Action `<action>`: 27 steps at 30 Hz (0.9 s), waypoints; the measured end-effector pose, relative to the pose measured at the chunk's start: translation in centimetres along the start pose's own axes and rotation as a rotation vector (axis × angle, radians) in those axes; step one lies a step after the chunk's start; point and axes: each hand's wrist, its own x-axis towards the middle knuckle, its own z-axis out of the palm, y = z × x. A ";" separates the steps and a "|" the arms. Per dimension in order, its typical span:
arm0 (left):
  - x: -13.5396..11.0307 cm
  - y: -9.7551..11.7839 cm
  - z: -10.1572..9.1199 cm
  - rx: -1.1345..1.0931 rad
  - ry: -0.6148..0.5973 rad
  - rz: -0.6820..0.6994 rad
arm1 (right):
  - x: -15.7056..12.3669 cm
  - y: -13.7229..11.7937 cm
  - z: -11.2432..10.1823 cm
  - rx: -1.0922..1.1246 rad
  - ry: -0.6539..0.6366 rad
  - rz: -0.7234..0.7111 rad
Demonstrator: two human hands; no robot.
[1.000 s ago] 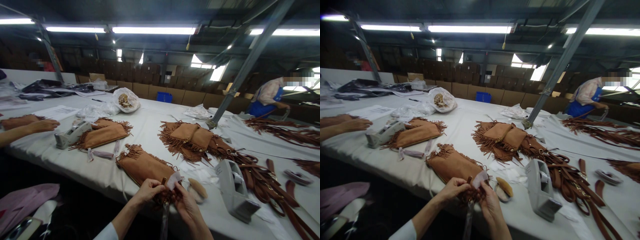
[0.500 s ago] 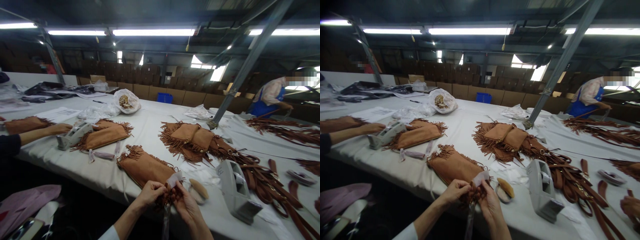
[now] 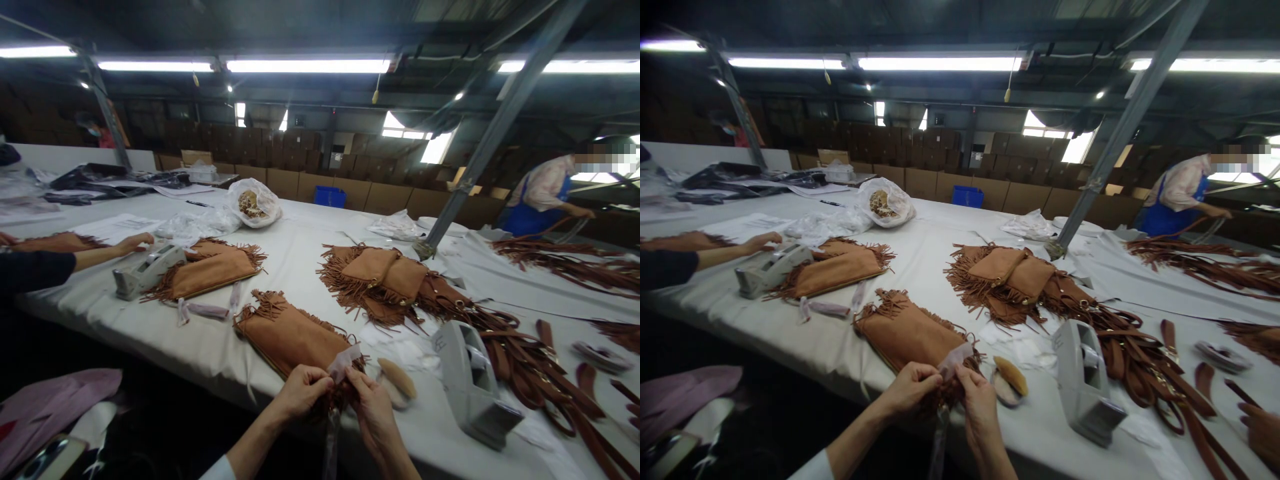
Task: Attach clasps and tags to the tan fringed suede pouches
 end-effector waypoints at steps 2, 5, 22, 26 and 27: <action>-0.3 0.2 -0.3 0.009 -0.022 0.009 | 0.0 0.0 -0.1 -0.097 -0.003 -0.058; -0.7 0.4 -0.8 0.015 -0.085 0.041 | -0.4 -0.4 0.0 -0.261 -0.025 -0.143; -1.9 0.6 -1.5 -0.026 -0.122 0.052 | -2.4 -1.8 0.9 -0.656 -0.189 -0.268; -2.9 1.8 -1.2 0.046 -0.094 0.140 | -2.4 -0.9 1.2 -0.651 -0.239 -0.269; -3.3 1.9 -1.1 0.076 -0.072 0.174 | -2.5 -0.6 1.1 -0.673 -0.216 -0.293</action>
